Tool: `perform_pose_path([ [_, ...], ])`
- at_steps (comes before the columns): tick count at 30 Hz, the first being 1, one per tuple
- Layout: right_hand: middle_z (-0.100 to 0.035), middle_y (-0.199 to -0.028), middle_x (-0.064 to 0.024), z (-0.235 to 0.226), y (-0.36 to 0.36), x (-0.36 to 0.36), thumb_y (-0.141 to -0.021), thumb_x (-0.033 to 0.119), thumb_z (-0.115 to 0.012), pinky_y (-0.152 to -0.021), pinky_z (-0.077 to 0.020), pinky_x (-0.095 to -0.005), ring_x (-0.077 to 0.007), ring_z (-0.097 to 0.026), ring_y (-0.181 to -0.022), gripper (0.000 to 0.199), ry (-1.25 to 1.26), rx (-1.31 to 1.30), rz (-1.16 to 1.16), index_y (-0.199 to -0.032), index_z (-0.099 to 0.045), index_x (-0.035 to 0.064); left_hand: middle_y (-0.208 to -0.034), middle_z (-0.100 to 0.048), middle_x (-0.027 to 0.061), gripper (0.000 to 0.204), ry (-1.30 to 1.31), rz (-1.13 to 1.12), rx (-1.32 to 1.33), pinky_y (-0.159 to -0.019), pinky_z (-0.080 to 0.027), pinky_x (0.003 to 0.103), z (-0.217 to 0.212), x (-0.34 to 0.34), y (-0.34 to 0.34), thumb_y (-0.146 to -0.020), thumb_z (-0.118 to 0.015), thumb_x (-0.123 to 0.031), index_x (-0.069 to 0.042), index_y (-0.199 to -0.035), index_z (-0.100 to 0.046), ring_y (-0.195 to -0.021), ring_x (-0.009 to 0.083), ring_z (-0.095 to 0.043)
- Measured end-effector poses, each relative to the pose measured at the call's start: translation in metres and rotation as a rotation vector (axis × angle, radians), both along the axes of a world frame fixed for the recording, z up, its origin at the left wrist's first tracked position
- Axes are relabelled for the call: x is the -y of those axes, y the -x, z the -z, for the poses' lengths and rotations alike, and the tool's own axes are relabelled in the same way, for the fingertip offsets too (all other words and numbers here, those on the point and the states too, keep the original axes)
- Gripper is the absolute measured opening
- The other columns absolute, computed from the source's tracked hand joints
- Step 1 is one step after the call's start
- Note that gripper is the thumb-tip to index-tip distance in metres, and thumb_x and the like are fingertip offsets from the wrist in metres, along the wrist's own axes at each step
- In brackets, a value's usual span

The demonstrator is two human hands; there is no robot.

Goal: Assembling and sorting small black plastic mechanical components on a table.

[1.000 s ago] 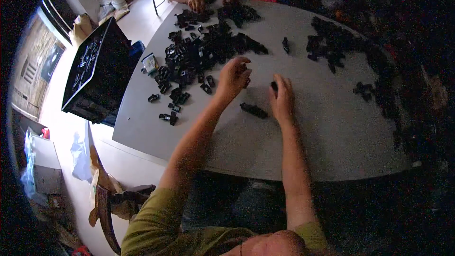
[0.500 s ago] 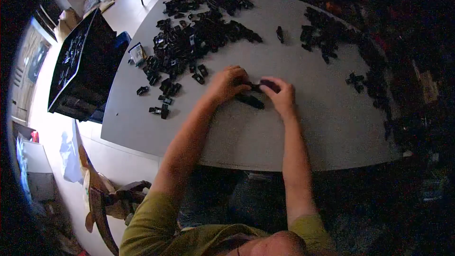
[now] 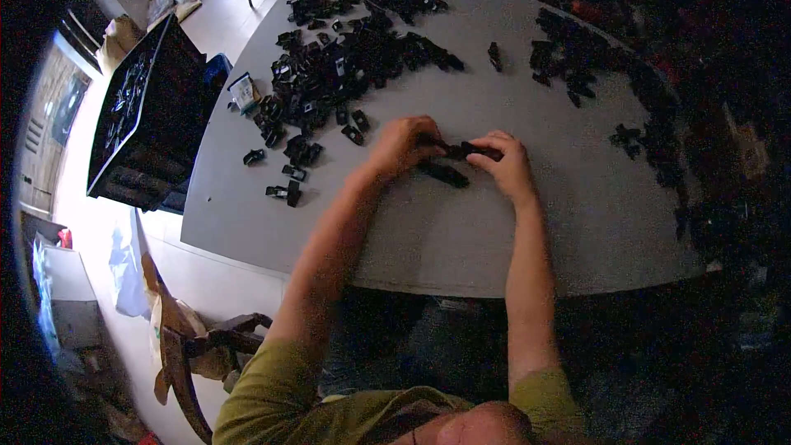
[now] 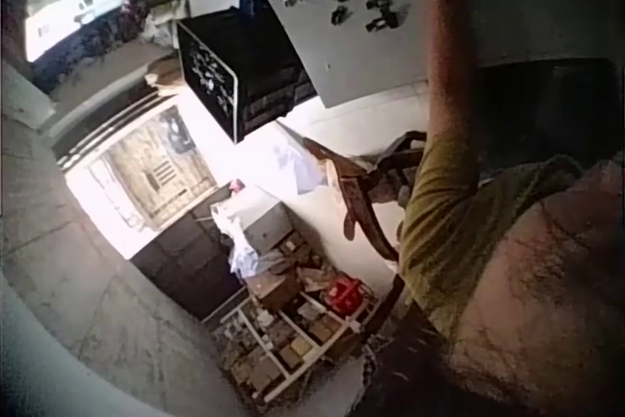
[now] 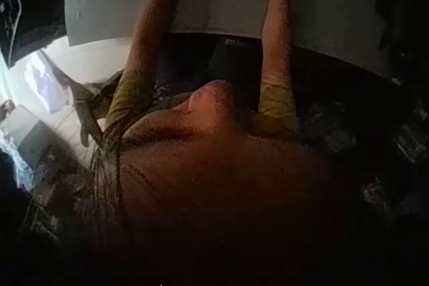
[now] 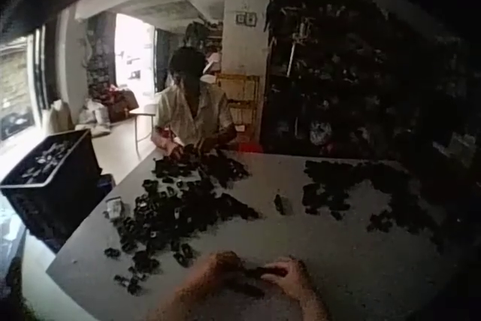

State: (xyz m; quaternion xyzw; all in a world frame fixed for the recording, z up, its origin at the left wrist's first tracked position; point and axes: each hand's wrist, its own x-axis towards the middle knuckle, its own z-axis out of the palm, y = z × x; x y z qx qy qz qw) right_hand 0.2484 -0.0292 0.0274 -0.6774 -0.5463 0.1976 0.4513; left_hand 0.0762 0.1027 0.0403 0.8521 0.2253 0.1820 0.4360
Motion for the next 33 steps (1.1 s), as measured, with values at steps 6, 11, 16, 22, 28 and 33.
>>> perform_pose_path([
  [6, -0.060, -0.086, -0.0105, 0.020, 0.011, -0.008, -0.059, 0.012, -0.075, -0.078, -0.0441, -0.0335, -0.0259, -0.056, -0.086, 0.025, -0.097, 0.191, 0.150, -0.080, -0.065, 0.0033, -0.078, -0.057, 0.0114, 0.021, -0.144, 0.075, 0.095, -0.069, -0.044, 0.036, 0.006, -0.003, -0.003, -0.065, -0.070, -0.014, -0.003, -0.080, -0.059, -0.077, 0.0299, -0.057],
  [11, -0.059, -0.082, -0.0106, 0.020, 0.016, -0.009, -0.059, 0.014, -0.075, -0.077, -0.0431, -0.0356, -0.0281, -0.055, -0.084, 0.025, -0.121, 0.136, 0.091, -0.078, -0.064, 0.0030, -0.081, -0.057, 0.0114, 0.021, -0.047, 0.086, 0.089, -0.067, -0.044, 0.036, 0.020, -0.009, -0.002, -0.066, -0.069, -0.013, -0.003, -0.080, -0.058, -0.077, 0.0302, -0.057],
  [16, -0.059, -0.080, -0.0100, 0.013, 0.022, -0.010, -0.060, 0.014, -0.075, -0.077, -0.0438, -0.0354, -0.0273, -0.056, -0.082, 0.026, -0.124, 0.346, 0.142, -0.078, -0.061, 0.0027, -0.082, -0.057, 0.0121, 0.020, -0.069, 0.125, 0.165, -0.067, -0.044, 0.036, 0.023, -0.012, -0.005, -0.067, -0.068, -0.012, -0.002, -0.080, -0.058, -0.078, 0.0305, -0.056],
  [22, -0.055, -0.073, -0.0020, -0.008, 0.010, -0.001, -0.067, 0.006, -0.071, -0.064, -0.0424, -0.0255, -0.0120, -0.053, -0.070, 0.018, 0.043, 0.015, 0.005, -0.078, -0.059, 0.0009, -0.080, -0.056, 0.0125, 0.021, -0.014, 0.163, 0.139, -0.067, -0.044, 0.038, 0.008, -0.006, 0.001, -0.066, -0.069, -0.012, -0.002, -0.079, -0.057, -0.078, 0.0309, -0.056],
  [28, -0.056, -0.073, 0.0004, -0.008, 0.006, 0.006, -0.068, 0.005, -0.071, -0.063, -0.0418, -0.0231, -0.0083, -0.052, -0.069, 0.015, 0.086, -0.112, 0.018, -0.078, -0.060, 0.0018, -0.080, -0.056, 0.0121, 0.022, -0.130, 0.191, 0.161, -0.068, -0.043, 0.038, 0.014, -0.005, -0.003, -0.066, -0.069, -0.015, -0.003, -0.078, -0.056, -0.081, 0.0321, -0.054],
  [33, -0.057, -0.072, -0.0007, -0.020, 0.015, 0.009, -0.069, 0.007, -0.071, -0.063, -0.0424, -0.0243, -0.0092, -0.052, -0.068, 0.017, 0.029, 0.114, 0.095, -0.080, -0.059, 0.0006, -0.082, -0.056, 0.0130, 0.024, -0.150, 0.132, 0.109, -0.069, -0.043, 0.039, 0.017, -0.002, -0.008, -0.067, -0.069, -0.017, -0.003, -0.081, -0.056, -0.083, 0.0331, -0.054],
])
